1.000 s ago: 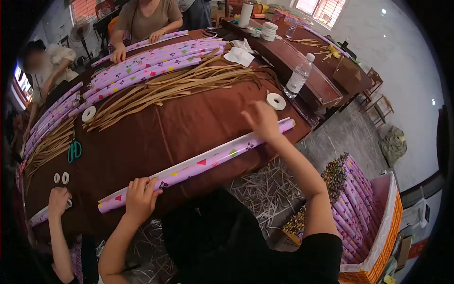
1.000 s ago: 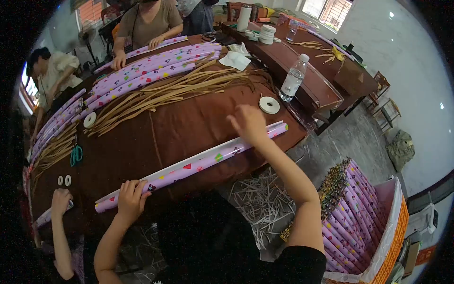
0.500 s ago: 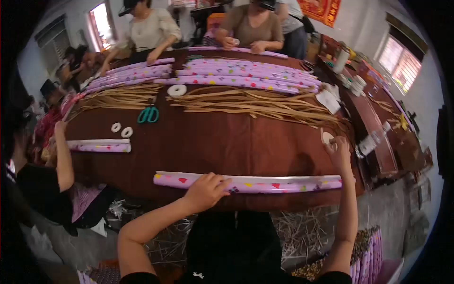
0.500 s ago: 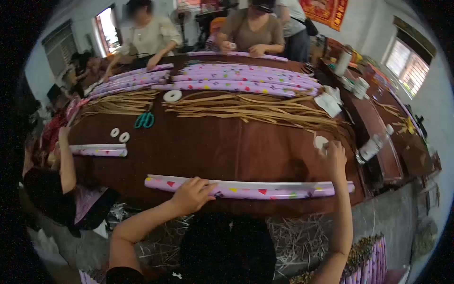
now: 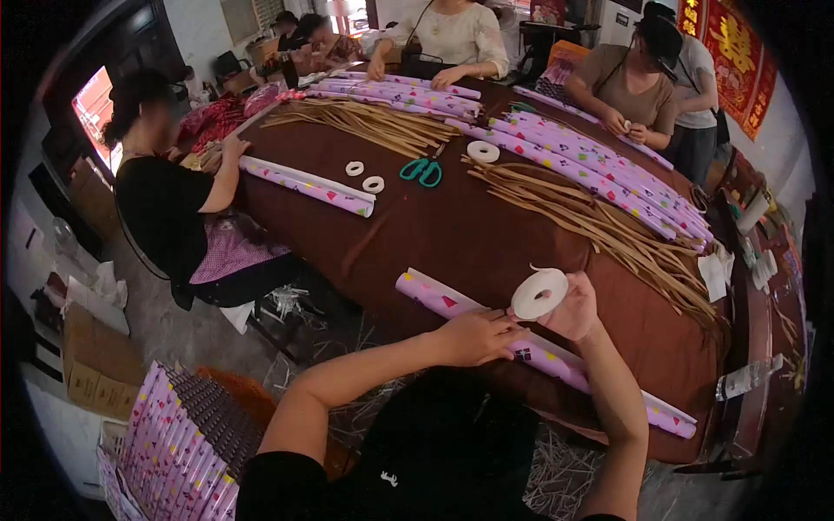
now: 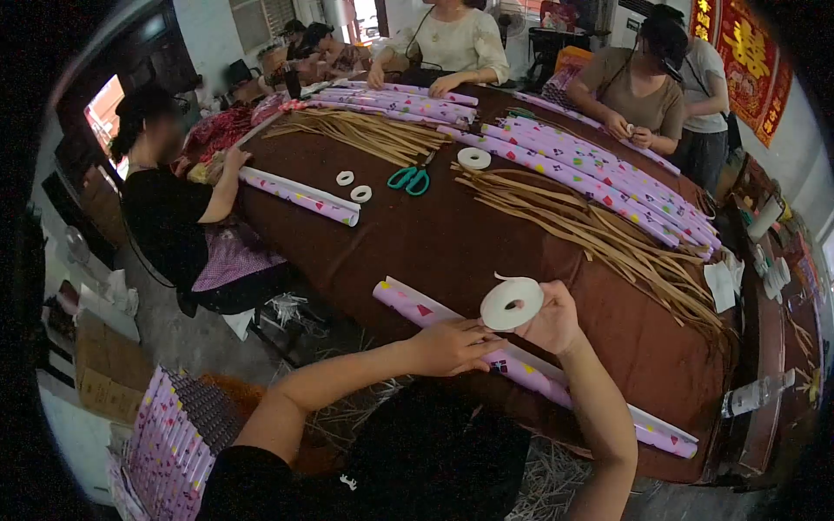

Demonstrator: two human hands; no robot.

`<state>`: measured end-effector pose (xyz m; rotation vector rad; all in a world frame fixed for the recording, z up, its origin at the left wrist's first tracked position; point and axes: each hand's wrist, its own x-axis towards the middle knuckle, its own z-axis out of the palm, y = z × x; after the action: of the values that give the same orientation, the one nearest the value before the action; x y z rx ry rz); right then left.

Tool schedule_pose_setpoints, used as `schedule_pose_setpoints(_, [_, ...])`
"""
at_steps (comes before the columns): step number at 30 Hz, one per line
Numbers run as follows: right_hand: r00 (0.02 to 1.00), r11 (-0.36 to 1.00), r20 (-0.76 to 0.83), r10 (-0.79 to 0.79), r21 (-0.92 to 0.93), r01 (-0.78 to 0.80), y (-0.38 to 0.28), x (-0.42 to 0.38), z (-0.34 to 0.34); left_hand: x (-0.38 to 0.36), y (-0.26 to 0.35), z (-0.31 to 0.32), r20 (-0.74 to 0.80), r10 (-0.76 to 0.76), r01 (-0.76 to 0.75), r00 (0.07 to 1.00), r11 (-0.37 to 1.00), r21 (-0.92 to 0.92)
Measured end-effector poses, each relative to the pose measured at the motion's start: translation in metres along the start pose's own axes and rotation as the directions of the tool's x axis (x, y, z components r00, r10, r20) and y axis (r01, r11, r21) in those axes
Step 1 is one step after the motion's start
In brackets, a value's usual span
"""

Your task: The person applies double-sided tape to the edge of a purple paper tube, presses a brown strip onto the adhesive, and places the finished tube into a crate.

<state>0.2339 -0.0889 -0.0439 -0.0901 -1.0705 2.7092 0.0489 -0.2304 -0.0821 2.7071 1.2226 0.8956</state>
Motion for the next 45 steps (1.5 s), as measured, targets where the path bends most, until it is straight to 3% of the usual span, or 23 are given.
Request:
schedule_pose_setpoints(1, [1.0,1.0,0.006,0.007,0.009,-0.007,-0.001,-0.001,-0.002,0.001,0.0,-0.002,-0.011,-0.004,0.004,1.0,1.0,0.018])
schedule_pose_setpoints(3, [0.999,1.0,-0.043,0.014,0.026,-0.013,0.002,-0.005,-0.008,0.005,0.005,-0.015,0.102,-0.177,0.186,0.979,0.978,-0.093])
schedule_pose_setpoints(4, [0.998,0.98,-0.057,-0.009,0.197,0.02,0.007,-0.002,-0.013,0.008,0.006,-0.023,0.18,-0.26,0.29,0.949,0.942,-0.167])
schedule_pose_setpoints(6, [0.987,0.983,-0.124,-0.105,0.139,0.122,0.006,0.002,-0.013,0.008,0.011,-0.023,0.066,-0.45,0.433,0.89,0.792,-0.43])
schedule_pose_setpoints(7, [0.99,0.981,-0.051,-0.13,0.139,0.136,0.009,0.001,-0.023,0.006,0.01,-0.022,-0.044,-0.461,0.398,0.886,0.806,-0.439])
schedule_pose_setpoints(8, [0.988,0.979,0.022,-0.155,0.141,0.15,0.012,0.0,-0.032,0.004,0.011,-0.023,-0.101,-0.502,0.447,0.859,0.831,-0.331])
schedule_pose_setpoints(10, [0.99,0.999,-0.143,0.009,-0.044,-0.015,0.01,-0.003,0.007,0.002,0.018,-0.033,-0.256,-0.552,0.517,0.794,0.834,-0.194])
schedule_pose_setpoints(11, [0.997,0.999,-0.066,0.031,-0.018,-0.033,0.02,-0.001,-0.004,-0.002,0.02,-0.034,-0.385,-0.504,0.478,0.773,0.862,-0.17])
schedule_pose_setpoints(12, [0.999,0.988,-0.038,0.022,-0.153,-0.028,0.023,0.002,0.007,-0.006,0.021,-0.037,-0.508,-0.444,0.438,0.738,0.888,-0.139])
schedule_pose_setpoints(14, [0.999,0.916,0.031,0.013,-0.402,0.0,0.028,0.008,0.018,-0.019,0.032,-0.039,-0.488,-0.565,0.483,0.665,0.824,-0.296])
schedule_pose_setpoints(15, [1.0,0.918,0.025,0.005,-0.396,0.005,0.029,0.009,0.023,-0.024,0.036,-0.04,-0.454,-0.627,0.491,0.633,0.778,-0.391])
schedule_pose_setpoints(16, [0.998,0.874,0.05,-0.033,-0.483,0.053,0.028,0.009,0.03,-0.028,0.041,-0.041,-0.34,-0.735,0.456,0.587,0.647,-0.611])
schedule_pose_setpoints(17, [0.995,0.819,0.078,-0.065,-0.565,0.097,0.028,0.009,0.034,-0.029,0.045,-0.042,-0.333,-0.735,0.458,0.591,0.645,-0.612])
schedule_pose_setpoints(19, [0.989,0.797,0.124,-0.086,-0.587,0.143,0.03,0.01,0.033,-0.03,0.051,-0.046,-0.19,-0.85,0.317,0.492,0.378,-0.87])
schedule_pose_setpoints(20, [0.99,0.793,0.116,-0.075,-0.595,0.13,0.031,0.01,0.032,-0.033,0.048,-0.049,-0.153,-0.854,0.392,0.498,0.379,-0.838])
schedule_pose_setpoints(24, [0.983,0.724,0.16,-0.091,-0.667,0.176,0.035,0.01,0.023,-0.028,0.051,-0.053,-0.214,-0.8,0.343,0.56,0.459,-0.82])
schedule_pose_setpoints(27, [0.979,0.73,0.154,-0.132,-0.653,0.201,0.04,0.01,0.021,-0.032,0.054,-0.052,-0.195,-0.849,0.33,0.491,0.389,-0.86])
schedule_pose_setpoints(32, [0.988,0.73,0.112,-0.103,-0.667,0.151,0.036,0.011,0.027,-0.035,0.041,-0.059,-0.226,-0.848,0.342,0.479,0.418,-0.841])
schedule_pose_setpoints(34, [0.995,0.721,0.051,-0.086,-0.686,0.097,0.033,0.01,0.035,-0.041,0.025,-0.061,-0.298,-0.811,0.452,0.504,0.542,-0.709])
schedule_pose_setpoints(35, [0.995,0.723,0.051,-0.086,-0.684,0.098,0.034,0.01,0.033,-0.044,0.017,-0.063,-0.339,-0.757,0.486,0.559,0.63,-0.605])
schedule_pose_setpoints(39, [0.996,0.666,0.024,-0.09,-0.741,0.079,0.033,0.006,0.03,-0.049,0.004,-0.068,-0.332,-0.769,0.538,0.546,0.626,-0.565])
schedule_pose_setpoints(41, [0.994,0.658,0.004,-0.108,-0.749,0.075,0.033,0.006,0.029,-0.051,0.002,-0.072,-0.255,-0.74,0.632,0.622,0.668,-0.393])
schedule_pose_setpoints(45, [0.998,0.645,0.015,-0.069,-0.762,0.056,0.032,0.005,0.022,-0.056,-0.003,-0.069,-0.266,-0.72,0.666,0.642,0.694,-0.273])
